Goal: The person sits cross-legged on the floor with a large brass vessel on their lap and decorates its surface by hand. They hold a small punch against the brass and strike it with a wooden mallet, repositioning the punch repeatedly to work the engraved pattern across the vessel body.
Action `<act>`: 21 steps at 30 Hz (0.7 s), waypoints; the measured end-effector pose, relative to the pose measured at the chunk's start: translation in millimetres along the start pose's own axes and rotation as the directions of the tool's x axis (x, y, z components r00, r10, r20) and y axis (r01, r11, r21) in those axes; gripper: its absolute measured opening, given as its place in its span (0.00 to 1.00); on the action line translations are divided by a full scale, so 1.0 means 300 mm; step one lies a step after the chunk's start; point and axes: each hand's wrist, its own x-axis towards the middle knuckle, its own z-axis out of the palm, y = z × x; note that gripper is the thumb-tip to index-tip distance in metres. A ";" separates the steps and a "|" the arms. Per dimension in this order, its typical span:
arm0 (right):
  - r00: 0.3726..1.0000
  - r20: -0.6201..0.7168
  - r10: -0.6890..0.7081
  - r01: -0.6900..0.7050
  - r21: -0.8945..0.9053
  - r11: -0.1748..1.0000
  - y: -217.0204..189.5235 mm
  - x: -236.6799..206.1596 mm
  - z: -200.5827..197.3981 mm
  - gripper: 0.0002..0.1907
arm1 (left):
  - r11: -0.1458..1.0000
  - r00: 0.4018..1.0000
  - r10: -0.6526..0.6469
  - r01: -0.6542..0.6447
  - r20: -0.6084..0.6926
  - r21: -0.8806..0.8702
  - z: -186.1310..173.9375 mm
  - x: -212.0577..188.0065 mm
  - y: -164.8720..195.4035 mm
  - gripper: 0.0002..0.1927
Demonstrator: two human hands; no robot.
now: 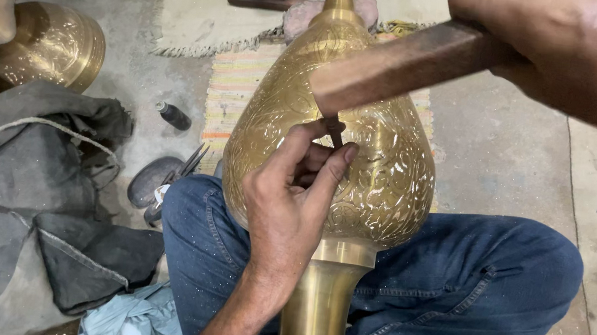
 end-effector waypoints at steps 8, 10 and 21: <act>0.988 0.076 0.137 -0.144 0.105 0.984 -0.026 0.010 -0.009 0.11 | 1.000 1.000 -0.020 0.020 0.023 -0.001 -0.003 0.000 -0.006 0.13; 0.984 0.068 0.167 -0.173 0.082 0.982 -0.045 0.014 -0.028 0.12 | 1.000 0.999 -0.028 0.028 0.018 0.001 -0.003 0.000 -0.001 0.13; 0.878 0.265 0.398 -0.465 0.277 0.841 -0.077 0.028 -0.049 0.07 | 0.998 0.998 -0.055 0.055 0.023 0.003 -0.010 0.005 0.012 0.16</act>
